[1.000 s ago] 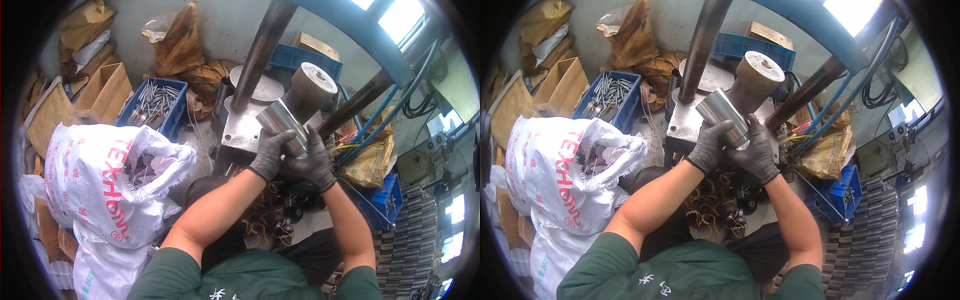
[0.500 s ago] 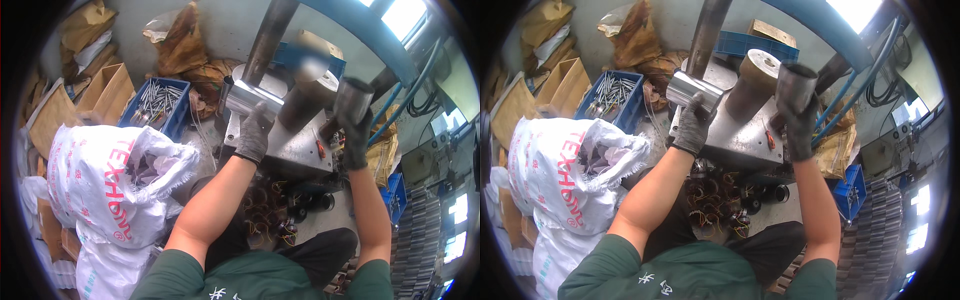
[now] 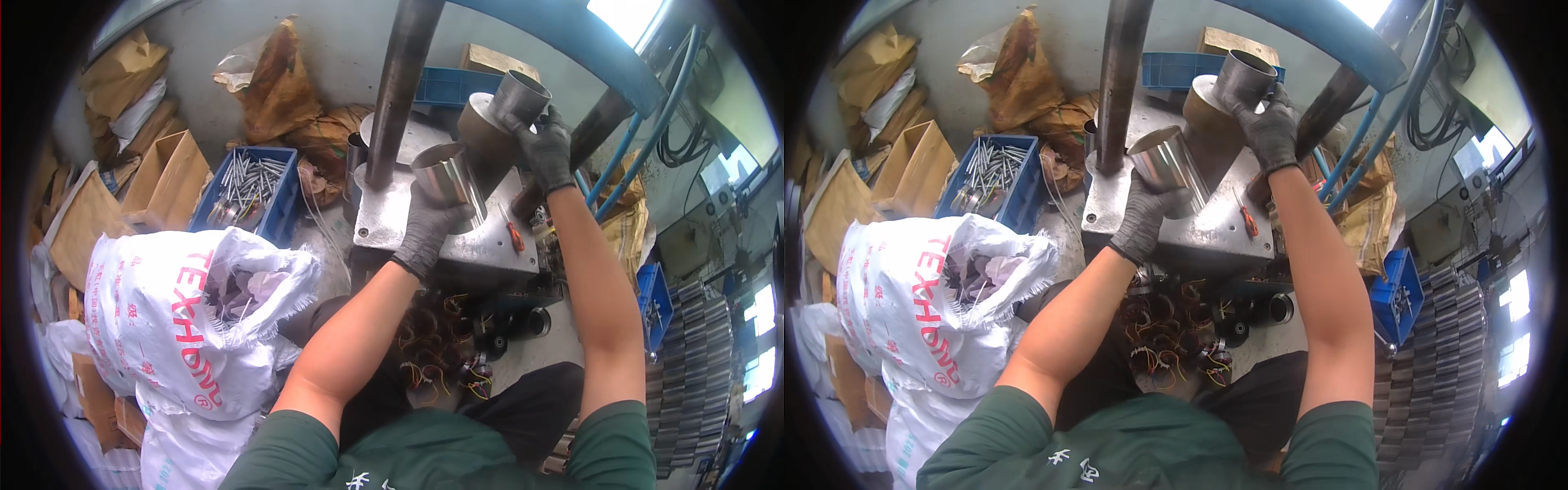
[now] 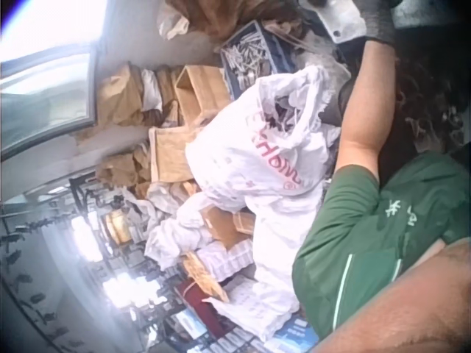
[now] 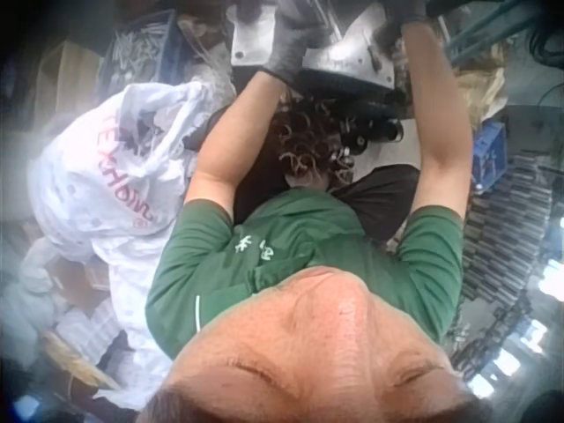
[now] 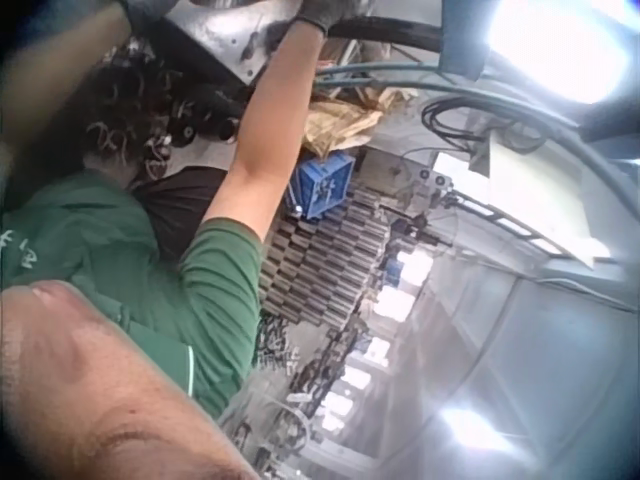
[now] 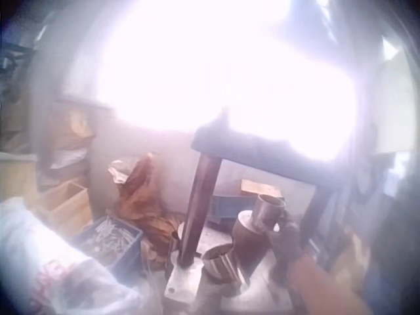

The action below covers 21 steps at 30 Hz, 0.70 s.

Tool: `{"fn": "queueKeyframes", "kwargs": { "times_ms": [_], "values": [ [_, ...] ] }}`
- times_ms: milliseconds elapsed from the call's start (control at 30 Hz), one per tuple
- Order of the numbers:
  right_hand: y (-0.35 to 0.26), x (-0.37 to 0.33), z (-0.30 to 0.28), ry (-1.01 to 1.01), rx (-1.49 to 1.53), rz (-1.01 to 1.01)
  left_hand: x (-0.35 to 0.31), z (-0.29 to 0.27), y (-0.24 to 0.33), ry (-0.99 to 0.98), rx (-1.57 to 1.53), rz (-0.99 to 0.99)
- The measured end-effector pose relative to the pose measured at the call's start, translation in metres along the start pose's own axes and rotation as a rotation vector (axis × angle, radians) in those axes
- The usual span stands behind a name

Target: Assembling stator coils into metal housings using an industrial press.

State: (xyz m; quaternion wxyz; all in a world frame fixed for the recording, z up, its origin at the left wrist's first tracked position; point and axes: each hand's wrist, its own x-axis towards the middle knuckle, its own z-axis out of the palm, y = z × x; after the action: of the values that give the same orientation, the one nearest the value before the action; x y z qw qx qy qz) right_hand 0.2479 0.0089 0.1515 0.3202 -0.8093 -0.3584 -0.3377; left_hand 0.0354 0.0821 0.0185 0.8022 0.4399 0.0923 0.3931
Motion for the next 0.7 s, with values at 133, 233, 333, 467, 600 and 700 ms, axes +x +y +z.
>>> {"fn": "queueKeyframes", "kwargs": {
  "times_ms": [133,233,333,467,600,700],
  "values": [
    [-0.020,-0.073,-0.056,-0.525,0.783,0.238,0.023,-0.005,-0.035,-0.348,-0.141,-0.165],
    [0.015,-0.112,-0.100,-1.043,0.823,0.560,-0.019,0.014,-0.030,-0.272,0.723,0.447],
    [0.050,-0.170,-0.115,-1.016,0.948,0.676,-0.053,0.008,-0.066,-0.503,0.621,0.338],
    [0.129,-0.244,-0.137,-0.935,0.905,0.786,-0.075,0.017,-0.120,-0.824,0.472,0.166],
    [0.194,-0.291,-0.208,-0.986,0.710,1.046,-0.086,0.037,-0.059,-0.970,1.131,0.472],
    [0.237,-0.361,-0.232,-0.704,0.505,1.268,-0.066,0.018,-0.073,-0.749,1.278,0.525]
  ]
}}
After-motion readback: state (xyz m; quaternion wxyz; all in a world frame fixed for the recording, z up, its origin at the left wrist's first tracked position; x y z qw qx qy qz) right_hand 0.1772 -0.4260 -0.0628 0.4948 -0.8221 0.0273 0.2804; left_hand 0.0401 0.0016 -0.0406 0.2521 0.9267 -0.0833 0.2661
